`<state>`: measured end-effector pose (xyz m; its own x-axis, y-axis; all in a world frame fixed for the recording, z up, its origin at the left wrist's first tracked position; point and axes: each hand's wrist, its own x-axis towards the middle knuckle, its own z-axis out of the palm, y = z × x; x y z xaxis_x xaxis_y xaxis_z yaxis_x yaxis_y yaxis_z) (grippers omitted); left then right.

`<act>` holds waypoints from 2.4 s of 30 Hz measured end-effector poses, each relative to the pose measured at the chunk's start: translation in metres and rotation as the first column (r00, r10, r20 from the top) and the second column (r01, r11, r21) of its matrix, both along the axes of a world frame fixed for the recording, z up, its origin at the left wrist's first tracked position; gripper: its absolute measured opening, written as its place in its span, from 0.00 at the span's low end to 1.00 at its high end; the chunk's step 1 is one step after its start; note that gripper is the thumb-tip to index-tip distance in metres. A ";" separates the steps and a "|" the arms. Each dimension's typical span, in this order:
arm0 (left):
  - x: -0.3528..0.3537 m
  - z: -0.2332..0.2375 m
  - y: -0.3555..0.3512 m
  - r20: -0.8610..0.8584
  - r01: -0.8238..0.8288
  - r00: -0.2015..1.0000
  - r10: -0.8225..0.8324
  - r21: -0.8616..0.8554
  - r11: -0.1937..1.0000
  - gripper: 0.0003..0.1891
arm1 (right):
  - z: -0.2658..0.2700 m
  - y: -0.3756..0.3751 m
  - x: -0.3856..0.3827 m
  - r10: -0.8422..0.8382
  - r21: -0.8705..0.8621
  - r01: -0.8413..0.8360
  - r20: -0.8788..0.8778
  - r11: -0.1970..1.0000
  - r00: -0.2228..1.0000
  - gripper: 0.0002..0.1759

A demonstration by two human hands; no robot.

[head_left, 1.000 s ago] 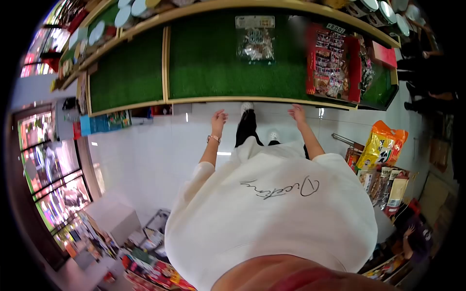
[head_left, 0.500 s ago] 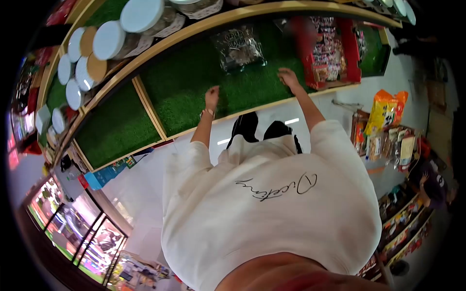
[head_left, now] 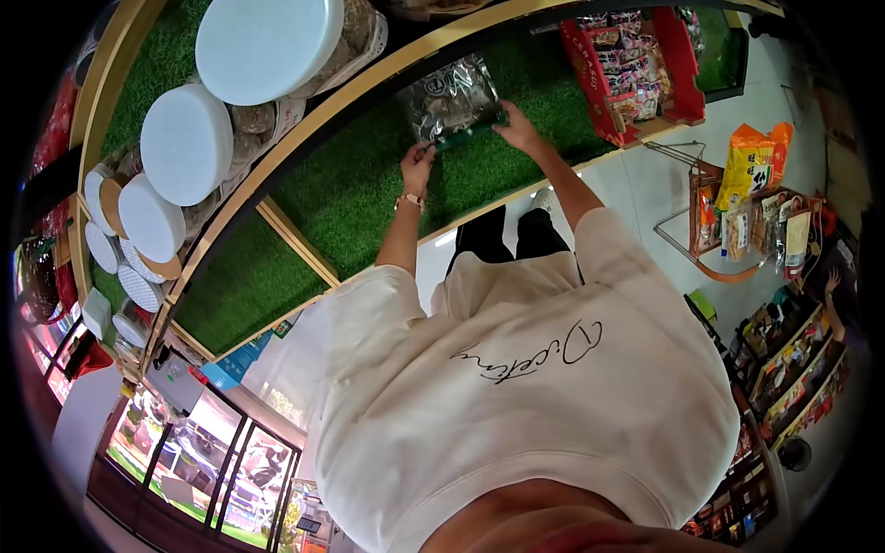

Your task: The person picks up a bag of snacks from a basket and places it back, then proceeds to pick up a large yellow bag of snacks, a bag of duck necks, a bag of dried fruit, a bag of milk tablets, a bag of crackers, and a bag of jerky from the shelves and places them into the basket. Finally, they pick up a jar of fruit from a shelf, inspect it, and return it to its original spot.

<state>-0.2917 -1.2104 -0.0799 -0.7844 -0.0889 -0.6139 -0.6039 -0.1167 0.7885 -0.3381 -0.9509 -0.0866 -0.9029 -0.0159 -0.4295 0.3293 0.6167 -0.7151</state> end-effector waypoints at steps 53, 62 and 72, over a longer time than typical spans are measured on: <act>0.235 0.360 0.514 -0.615 0.874 0.337 -0.713 -0.077 0.480 0.08 | 0.300 0.436 0.446 -0.979 -0.934 0.336 -0.059 0.124 0.197 0.08; 0.302 0.357 0.638 -0.639 0.910 0.260 -0.724 -0.088 0.405 0.09 | 0.313 0.519 0.530 -0.977 -0.881 0.465 -0.165 0.084 -0.137 0.09; 0.287 0.322 0.729 -0.434 0.988 0.053 -0.899 -0.107 0.110 0.12 | 0.252 0.569 0.567 -0.983 -0.892 0.429 0.082 -0.145 -0.162 0.10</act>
